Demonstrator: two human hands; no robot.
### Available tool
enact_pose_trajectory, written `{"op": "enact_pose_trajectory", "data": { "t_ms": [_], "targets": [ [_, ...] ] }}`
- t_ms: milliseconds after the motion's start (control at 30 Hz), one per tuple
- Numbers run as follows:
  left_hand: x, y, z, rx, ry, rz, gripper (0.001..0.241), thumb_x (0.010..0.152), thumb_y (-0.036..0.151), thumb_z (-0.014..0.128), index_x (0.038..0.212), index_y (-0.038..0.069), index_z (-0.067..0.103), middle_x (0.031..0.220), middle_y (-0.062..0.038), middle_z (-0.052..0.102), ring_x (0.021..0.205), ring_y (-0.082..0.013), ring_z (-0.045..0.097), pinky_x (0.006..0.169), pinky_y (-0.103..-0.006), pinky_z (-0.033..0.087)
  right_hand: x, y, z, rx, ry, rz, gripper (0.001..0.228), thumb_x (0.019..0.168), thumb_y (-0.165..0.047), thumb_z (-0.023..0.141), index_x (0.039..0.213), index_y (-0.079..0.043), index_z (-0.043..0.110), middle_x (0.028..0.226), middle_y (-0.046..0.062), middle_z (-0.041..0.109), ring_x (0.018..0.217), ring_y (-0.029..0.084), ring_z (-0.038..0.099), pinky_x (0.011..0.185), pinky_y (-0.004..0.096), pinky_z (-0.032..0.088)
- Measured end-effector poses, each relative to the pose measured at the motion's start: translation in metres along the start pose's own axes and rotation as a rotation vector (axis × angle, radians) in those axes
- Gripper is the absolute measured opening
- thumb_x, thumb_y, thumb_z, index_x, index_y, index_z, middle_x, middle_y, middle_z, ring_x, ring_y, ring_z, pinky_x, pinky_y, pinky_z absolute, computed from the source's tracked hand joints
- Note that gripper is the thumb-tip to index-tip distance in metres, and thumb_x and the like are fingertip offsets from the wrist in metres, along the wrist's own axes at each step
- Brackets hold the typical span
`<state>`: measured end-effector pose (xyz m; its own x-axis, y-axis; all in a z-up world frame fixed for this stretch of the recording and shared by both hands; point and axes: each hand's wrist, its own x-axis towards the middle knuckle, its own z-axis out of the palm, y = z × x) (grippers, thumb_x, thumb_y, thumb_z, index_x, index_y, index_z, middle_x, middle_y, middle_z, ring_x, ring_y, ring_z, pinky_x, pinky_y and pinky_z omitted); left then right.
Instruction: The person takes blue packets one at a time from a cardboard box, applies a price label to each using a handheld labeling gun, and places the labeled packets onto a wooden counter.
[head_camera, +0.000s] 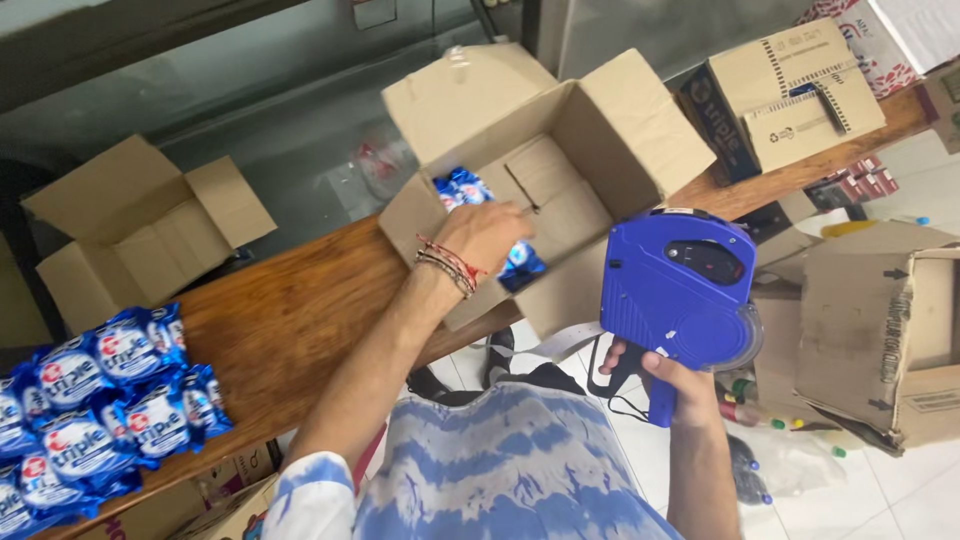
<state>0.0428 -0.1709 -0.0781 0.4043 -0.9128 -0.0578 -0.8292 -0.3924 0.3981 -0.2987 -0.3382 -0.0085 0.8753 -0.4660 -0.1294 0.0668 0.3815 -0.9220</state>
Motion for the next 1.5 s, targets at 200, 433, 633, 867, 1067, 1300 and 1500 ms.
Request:
{"op": "enact_pose_trajectory", "data": {
  "t_ms": [200, 433, 633, 867, 1067, 1300, 1500],
  "targets": [
    [0.053, -0.004, 0.042, 0.194, -0.363, -0.087, 0.064, 0.080, 0.043, 0.119, 0.139, 0.028, 0.098, 0.133, -0.012, 0.089, 0.123, -0.0410, 0.092, 0.102, -0.0680, 0.076, 0.029, 0.010, -0.053, 0.021, -0.016, 0.057, 0.044, 0.096, -0.019, 0.091, 0.124, 0.014, 0.086, 0.101, 0.034, 0.090, 0.092, 0.044, 0.098, 0.082, 0.059, 0.083],
    [0.066, 0.005, 0.047, 0.269, -0.294, -0.148, 0.052, 0.104, 0.056, 0.101, 0.139, 0.018, 0.095, 0.134, -0.014, 0.088, 0.123, -0.0422, 0.092, 0.103, -0.0663, 0.075, 0.050, 0.010, -0.067, -0.006, -0.023, 0.095, 0.039, 0.092, -0.014, 0.095, 0.124, 0.008, 0.091, 0.108, 0.028, 0.095, 0.099, 0.035, 0.096, 0.087, 0.053, 0.080],
    [0.078, -0.004, 0.074, 0.339, -0.397, -0.108, 0.038, 0.100, 0.050, 0.096, 0.122, 0.019, 0.098, 0.119, -0.010, 0.096, 0.120, -0.0383, 0.092, 0.102, -0.0591, 0.075, 0.054, 0.024, -0.090, 0.081, -0.105, 0.167, 0.041, 0.094, -0.017, 0.094, 0.124, 0.010, 0.092, 0.105, 0.034, 0.095, 0.098, 0.043, 0.098, 0.085, 0.058, 0.081],
    [0.071, 0.016, -0.008, 0.048, -0.344, -0.240, 0.050, 0.097, 0.043, 0.093, 0.139, 0.017, 0.092, 0.132, -0.013, 0.096, 0.137, -0.0418, 0.086, 0.118, -0.0586, 0.065, 0.058, 0.022, -0.085, 0.086, -0.061, 0.233, 0.043, 0.093, -0.017, 0.095, 0.126, 0.010, 0.093, 0.108, 0.034, 0.096, 0.102, 0.045, 0.099, 0.088, 0.061, 0.081],
    [0.036, 0.007, -0.027, -1.011, 0.031, -0.473, 0.059, 0.089, 0.034, 0.095, 0.143, 0.014, 0.081, 0.126, -0.006, 0.082, 0.124, -0.0279, 0.077, 0.107, -0.0450, 0.063, 0.063, 0.018, -0.068, 0.100, -0.054, 0.207, 0.045, 0.090, -0.014, 0.095, 0.125, 0.013, 0.091, 0.105, 0.037, 0.093, 0.098, 0.049, 0.099, 0.086, 0.063, 0.082],
    [-0.038, 0.000, -0.053, -2.269, 0.287, -0.198, 0.069, 0.099, 0.038, 0.081, 0.159, 0.003, 0.081, 0.160, -0.031, 0.087, 0.150, -0.0468, 0.085, 0.128, -0.0735, 0.068, 0.057, 0.031, -0.023, 0.075, -0.146, 0.114, 0.046, 0.091, -0.013, 0.094, 0.125, 0.018, 0.089, 0.105, 0.041, 0.092, 0.094, 0.051, 0.098, 0.082, 0.063, 0.083],
    [-0.121, -0.046, -0.024, -2.468, 0.665, -0.239, 0.072, 0.102, 0.059, 0.076, 0.152, 0.006, 0.083, 0.140, -0.029, 0.089, 0.124, -0.0620, 0.089, 0.113, -0.0804, 0.073, 0.051, 0.034, 0.047, 0.066, -0.225, 0.121, 0.047, 0.091, -0.010, 0.095, 0.129, 0.016, 0.090, 0.103, 0.039, 0.092, 0.095, 0.049, 0.098, 0.084, 0.063, 0.082]
  ]
}}
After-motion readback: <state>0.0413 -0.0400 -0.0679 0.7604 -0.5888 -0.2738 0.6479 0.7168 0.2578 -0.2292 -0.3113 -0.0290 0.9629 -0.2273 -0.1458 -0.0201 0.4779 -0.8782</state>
